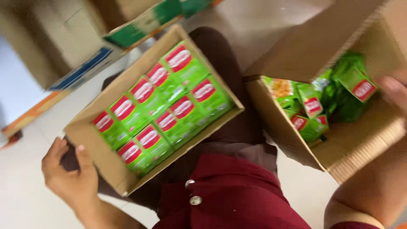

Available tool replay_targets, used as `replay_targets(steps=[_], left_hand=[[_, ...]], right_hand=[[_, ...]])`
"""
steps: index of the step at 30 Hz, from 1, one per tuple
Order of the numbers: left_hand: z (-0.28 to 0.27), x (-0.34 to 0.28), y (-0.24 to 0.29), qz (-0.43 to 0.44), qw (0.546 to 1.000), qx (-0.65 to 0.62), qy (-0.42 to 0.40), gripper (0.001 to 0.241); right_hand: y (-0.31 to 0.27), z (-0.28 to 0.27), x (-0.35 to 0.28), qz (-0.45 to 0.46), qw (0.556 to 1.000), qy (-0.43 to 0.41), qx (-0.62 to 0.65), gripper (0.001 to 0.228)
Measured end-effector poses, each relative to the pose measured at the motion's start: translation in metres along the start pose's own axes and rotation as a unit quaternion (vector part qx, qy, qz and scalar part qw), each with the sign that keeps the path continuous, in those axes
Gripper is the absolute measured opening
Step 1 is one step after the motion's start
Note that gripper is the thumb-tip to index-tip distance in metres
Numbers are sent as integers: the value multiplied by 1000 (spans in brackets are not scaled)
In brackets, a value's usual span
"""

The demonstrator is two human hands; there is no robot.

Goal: The person takes small green seasoning packets from a large cardboard box and arranges them neatly in rows inside a smaller cardboard tray by hand.

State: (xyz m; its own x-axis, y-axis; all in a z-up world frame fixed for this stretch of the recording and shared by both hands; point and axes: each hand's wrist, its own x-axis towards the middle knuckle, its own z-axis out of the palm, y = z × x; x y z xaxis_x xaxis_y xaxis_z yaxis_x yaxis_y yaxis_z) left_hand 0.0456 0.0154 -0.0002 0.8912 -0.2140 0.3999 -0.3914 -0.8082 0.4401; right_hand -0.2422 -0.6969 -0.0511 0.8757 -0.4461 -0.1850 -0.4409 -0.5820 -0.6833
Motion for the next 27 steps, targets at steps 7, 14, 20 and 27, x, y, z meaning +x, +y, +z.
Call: replay_targets(steps=[7,14,20,27], left_hand=[[7,-8,-16,1,999,36,-9,34],[3,-8,-32,30,994,101,-35,33],[5,-2,-19,-3,989,148,-30,24],[-3,3,-1,-14,997,71,-26,33]], right_hand=[[-71,96,35,178,935,-161,-260,64],[-18,153,-2,122,924,-129,-339,50],[-37,135,-14,63,970,-116,-206,52],[-61,67,-26,81,963,-139,-215,23]])
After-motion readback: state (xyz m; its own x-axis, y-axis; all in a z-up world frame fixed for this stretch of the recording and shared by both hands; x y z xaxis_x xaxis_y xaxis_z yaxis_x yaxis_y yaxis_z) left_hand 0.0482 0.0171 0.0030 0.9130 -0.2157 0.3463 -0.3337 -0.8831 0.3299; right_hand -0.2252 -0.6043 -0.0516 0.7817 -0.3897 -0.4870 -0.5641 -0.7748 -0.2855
